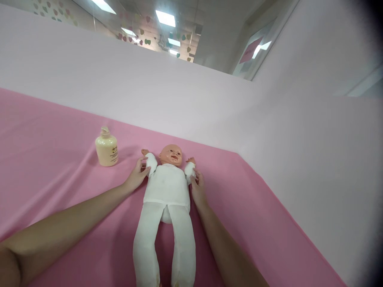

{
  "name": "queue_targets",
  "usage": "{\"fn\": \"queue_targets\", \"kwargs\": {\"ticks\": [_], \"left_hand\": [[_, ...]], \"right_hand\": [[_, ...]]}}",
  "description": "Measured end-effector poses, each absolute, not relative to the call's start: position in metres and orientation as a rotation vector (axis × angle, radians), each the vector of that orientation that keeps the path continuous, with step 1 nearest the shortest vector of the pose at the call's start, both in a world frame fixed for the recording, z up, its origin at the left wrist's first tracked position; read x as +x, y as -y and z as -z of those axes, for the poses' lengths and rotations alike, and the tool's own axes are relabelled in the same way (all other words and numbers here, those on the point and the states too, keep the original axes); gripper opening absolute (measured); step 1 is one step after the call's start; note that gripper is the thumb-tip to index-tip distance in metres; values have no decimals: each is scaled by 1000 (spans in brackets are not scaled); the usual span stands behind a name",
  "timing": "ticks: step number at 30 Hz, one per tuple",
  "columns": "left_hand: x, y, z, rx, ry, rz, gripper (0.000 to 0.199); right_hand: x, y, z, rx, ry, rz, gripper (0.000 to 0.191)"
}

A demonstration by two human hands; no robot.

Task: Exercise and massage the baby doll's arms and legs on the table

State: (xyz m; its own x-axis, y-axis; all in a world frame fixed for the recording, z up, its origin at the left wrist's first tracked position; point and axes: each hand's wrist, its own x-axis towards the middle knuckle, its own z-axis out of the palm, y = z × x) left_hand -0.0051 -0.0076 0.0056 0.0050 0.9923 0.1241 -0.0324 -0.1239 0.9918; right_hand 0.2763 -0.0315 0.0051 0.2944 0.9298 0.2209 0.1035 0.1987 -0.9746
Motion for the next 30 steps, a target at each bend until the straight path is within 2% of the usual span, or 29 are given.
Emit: {"fn": "queue_targets", "kwargs": {"ticks": [15,18,27,30], "left_hand": [[-5,7,-8,1390,-1188,-1232,65],[-5,7,-7,1387,-1191,-1202,72],[-4,5,-2,1224,-998,-1267,80],[-2,7,-6,1105,-912,-1294,87]], "right_hand": [[277,34,-13,-1398,1198,-762,45],[277,34,-13,-1400,1203,-756,46],[281,26,1,-1234,1168,-796,48],[280,25,1,-1136,1136,-828,58]]}}
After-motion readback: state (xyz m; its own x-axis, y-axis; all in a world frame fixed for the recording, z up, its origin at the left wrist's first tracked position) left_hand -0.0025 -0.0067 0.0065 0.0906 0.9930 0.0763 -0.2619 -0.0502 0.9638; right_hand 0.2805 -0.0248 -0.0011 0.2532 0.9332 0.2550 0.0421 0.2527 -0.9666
